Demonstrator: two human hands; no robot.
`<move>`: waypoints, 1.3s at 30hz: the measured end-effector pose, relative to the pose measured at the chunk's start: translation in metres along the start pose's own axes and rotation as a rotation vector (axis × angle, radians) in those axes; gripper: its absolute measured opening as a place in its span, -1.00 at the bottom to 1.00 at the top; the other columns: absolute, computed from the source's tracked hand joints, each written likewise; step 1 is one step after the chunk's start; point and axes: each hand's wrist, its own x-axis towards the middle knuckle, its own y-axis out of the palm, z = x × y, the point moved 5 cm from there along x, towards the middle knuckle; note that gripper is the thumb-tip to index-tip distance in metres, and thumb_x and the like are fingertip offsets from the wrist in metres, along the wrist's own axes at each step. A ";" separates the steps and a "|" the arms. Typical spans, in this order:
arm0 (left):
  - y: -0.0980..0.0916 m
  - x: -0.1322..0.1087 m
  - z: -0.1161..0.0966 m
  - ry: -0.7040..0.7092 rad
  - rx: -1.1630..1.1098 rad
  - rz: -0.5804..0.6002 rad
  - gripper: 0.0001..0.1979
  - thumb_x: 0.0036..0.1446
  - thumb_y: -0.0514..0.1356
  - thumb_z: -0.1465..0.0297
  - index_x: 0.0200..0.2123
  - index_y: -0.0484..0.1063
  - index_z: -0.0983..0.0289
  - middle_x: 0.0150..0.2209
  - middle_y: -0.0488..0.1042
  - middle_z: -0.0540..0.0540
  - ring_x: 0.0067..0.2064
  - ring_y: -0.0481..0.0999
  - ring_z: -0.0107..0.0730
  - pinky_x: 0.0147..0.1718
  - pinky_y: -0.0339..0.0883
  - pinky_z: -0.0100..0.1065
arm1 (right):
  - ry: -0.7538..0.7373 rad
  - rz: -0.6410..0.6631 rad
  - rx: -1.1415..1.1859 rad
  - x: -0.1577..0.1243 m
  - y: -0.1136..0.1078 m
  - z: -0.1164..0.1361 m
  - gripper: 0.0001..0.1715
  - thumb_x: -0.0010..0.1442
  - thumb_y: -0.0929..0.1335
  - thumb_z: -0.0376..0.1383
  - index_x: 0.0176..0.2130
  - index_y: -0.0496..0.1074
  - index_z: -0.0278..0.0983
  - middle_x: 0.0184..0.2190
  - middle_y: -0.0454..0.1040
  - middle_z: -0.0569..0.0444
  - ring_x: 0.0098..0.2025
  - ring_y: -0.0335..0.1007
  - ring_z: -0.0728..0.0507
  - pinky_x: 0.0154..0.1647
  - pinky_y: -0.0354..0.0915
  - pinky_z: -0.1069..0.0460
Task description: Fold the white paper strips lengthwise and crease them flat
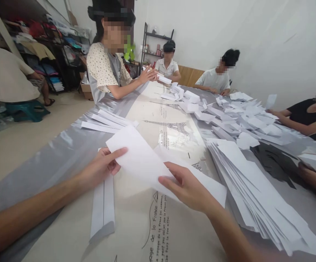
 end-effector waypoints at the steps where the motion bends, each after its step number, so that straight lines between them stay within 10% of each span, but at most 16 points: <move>1: -0.002 0.000 0.000 0.006 -0.023 -0.012 -0.57 0.17 0.33 0.12 -0.56 0.38 0.29 -0.68 0.29 -0.07 -0.66 0.15 -0.62 -0.63 -0.06 -0.44 | 0.035 0.000 0.048 0.000 0.002 -0.002 -0.74 0.36 0.35 -0.05 -0.16 0.50 -0.16 -0.43 0.38 0.15 -0.47 0.23 -0.05 -0.49 0.16 0.04; 8: 0.012 -0.004 0.010 -0.063 0.074 0.187 -0.64 0.18 0.33 0.14 -0.48 0.46 0.30 -0.68 0.38 -0.03 -0.65 0.32 -0.53 -0.62 0.04 -0.44 | 0.189 0.051 0.424 0.003 0.023 -0.003 -0.45 0.34 0.35 0.02 0.21 0.37 -0.13 -0.11 0.59 -0.02 -0.22 0.57 -0.19 -0.33 0.45 -0.02; 14: -0.004 0.003 0.007 0.011 -0.037 -0.012 -0.67 0.11 0.37 0.22 -0.53 0.43 0.31 -0.61 0.38 -0.03 -0.63 0.28 -0.57 -0.64 0.00 -0.45 | -0.011 -0.202 -0.168 0.004 -0.032 -0.023 -0.59 0.35 0.33 -0.01 0.06 0.53 -0.12 0.06 0.56 -0.03 0.05 0.51 -0.28 0.10 0.40 -0.22; 17: -0.015 0.007 0.000 0.020 -0.177 -0.092 -0.73 0.03 0.39 0.30 -0.53 0.42 0.30 -0.60 0.32 -0.07 -0.62 0.20 -0.61 -0.65 0.01 -0.47 | 0.018 -0.114 -0.450 0.000 -0.052 -0.044 -0.61 0.36 0.31 -0.01 0.05 0.55 -0.06 0.12 0.54 0.03 0.24 0.37 -0.35 0.26 0.24 -0.32; 22: -0.019 0.008 -0.002 -0.048 -0.242 -0.141 -0.68 -0.08 0.40 0.33 -0.65 0.32 0.30 -0.65 0.21 -0.09 -0.63 0.14 -0.62 -0.67 0.01 -0.49 | 0.173 -0.137 -0.714 -0.004 -0.056 -0.066 -0.50 0.39 0.26 -0.06 0.22 0.42 -0.16 0.33 0.31 -0.05 0.35 0.21 -0.38 0.26 0.25 -0.33; 29: -0.012 0.005 0.006 -0.081 -0.178 -0.104 -0.72 -0.09 0.44 0.29 -0.55 0.42 0.31 -0.61 0.30 -0.07 -0.61 0.22 -0.58 -0.70 0.01 -0.51 | 0.222 -0.328 -0.936 -0.011 -0.060 -0.078 -0.59 0.36 0.23 -0.25 -0.39 0.54 -0.33 -0.13 0.59 -0.28 0.22 0.35 -0.47 0.20 0.29 -0.33; 34: -0.006 0.005 0.011 -0.030 -0.052 0.001 -0.65 0.02 0.42 0.23 -0.58 0.41 0.32 -0.62 0.33 -0.04 -0.62 0.25 -0.57 -0.67 0.07 -0.49 | 0.189 -0.488 -0.844 -0.010 -0.064 -0.052 -0.56 0.42 0.20 -0.16 0.08 0.48 -0.31 0.17 0.46 -0.21 0.19 0.40 -0.38 0.11 0.38 -0.27; 39: 0.004 0.000 0.014 0.019 0.072 0.138 -0.63 0.20 0.32 0.18 -0.52 0.47 0.33 -0.57 0.44 0.03 -0.60 0.36 -0.52 -0.63 0.14 -0.46 | 0.054 -0.318 -0.632 0.001 -0.037 -0.041 -0.56 0.39 0.27 -0.08 0.17 0.45 -0.13 0.21 0.45 -0.04 0.21 0.40 -0.37 0.07 0.41 -0.25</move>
